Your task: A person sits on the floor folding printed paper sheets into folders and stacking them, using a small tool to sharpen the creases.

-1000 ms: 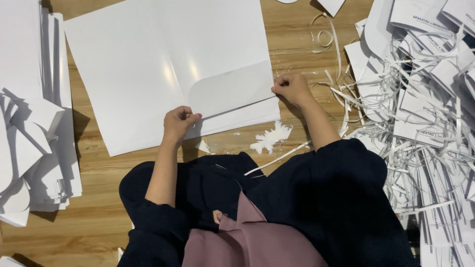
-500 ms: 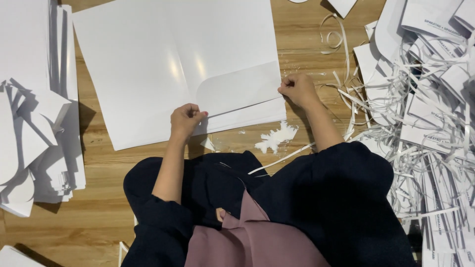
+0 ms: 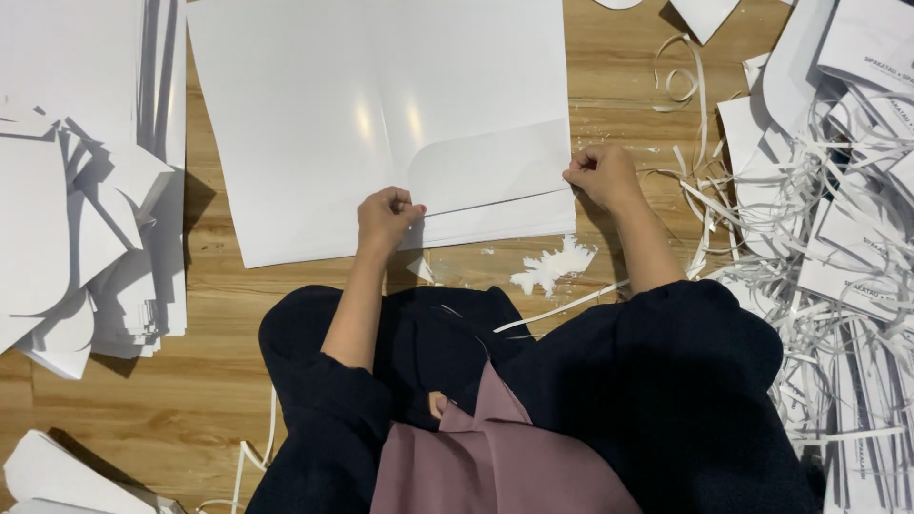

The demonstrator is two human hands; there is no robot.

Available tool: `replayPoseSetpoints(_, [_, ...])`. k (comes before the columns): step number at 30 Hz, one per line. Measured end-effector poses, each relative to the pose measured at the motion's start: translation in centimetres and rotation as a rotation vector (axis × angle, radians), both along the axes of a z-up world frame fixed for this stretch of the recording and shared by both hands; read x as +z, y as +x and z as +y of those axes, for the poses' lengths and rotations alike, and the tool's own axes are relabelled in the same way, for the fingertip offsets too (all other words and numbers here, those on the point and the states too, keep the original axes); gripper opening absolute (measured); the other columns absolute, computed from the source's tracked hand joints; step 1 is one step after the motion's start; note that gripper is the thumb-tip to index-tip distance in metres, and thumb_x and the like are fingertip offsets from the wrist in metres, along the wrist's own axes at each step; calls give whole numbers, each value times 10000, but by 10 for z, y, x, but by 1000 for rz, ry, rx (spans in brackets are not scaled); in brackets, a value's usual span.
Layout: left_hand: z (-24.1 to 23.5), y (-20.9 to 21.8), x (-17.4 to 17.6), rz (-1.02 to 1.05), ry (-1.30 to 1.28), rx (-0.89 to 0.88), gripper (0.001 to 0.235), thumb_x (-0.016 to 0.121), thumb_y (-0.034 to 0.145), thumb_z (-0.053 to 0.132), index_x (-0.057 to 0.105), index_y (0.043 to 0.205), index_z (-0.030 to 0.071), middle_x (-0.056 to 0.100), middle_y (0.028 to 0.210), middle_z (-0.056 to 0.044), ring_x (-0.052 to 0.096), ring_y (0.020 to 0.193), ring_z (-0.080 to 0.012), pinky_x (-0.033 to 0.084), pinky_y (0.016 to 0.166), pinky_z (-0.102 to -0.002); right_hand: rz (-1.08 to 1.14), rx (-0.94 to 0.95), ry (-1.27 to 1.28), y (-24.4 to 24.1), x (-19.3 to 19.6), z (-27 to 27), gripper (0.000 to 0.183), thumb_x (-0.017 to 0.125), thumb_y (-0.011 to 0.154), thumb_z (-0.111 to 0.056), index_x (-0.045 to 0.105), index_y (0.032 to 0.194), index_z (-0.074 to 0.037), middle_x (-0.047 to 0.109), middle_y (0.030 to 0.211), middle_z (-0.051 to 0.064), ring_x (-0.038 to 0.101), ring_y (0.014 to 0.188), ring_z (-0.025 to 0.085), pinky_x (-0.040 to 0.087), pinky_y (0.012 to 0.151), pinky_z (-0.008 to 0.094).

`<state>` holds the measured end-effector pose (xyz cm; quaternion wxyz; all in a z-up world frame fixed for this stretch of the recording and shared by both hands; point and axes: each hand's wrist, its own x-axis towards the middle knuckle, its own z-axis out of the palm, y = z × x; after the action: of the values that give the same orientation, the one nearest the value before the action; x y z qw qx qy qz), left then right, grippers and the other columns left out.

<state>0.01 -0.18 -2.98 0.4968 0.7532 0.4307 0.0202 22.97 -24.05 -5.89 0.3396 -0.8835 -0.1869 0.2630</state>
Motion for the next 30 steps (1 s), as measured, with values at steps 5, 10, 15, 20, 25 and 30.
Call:
replayPoseSetpoints(5, [-9,5,11,45,83,-8,108,693,729,49,606,790,30,586,675,-93,577,652,-195,479,547,-292,-2,-9,3,-2,6,5,83,695,665,-106,666,738,-79,615,659,77,603,648,221,464,587,314])
replayPoseSetpoints(10, [-13,5,27,88,170,-46,132,660,748,4,600,859,-34,619,737,-166,627,725,-263,516,594,-336,-45,-55,-13,-19,15,11,86,687,704,-96,656,774,-58,618,665,98,615,653,244,481,592,328])
replayPoseSetpoints(15, [-4,5,32,345,560,-146,386,747,664,110,564,987,6,569,890,-180,592,844,-361,479,709,-463,-34,13,-197,-33,18,23,114,714,669,-188,647,689,-98,630,638,76,639,667,265,495,577,348])
replayPoseSetpoints(20, [-59,38,42,250,853,-400,697,590,805,128,264,1418,64,246,1444,-197,213,1262,-382,111,993,-530,-380,115,-157,-65,45,37,295,614,696,-40,504,969,-65,435,1096,143,408,1100,332,306,904,456])
replayPoseSetpoints(25, [-81,51,2,252,731,-842,573,229,930,413,102,1445,195,26,1507,-81,0,1367,-336,6,1064,-561,-450,440,-62,-93,53,45,503,302,912,-140,235,1398,-30,226,1442,212,203,1322,346,107,1086,466])
replayPoseSetpoints(30, [-51,26,16,339,624,-694,601,229,931,420,121,1440,119,29,1501,-114,3,1370,-317,5,1090,-483,-463,440,-226,-83,34,43,760,343,885,-532,108,1428,-56,94,1486,159,109,1362,302,41,1114,421])
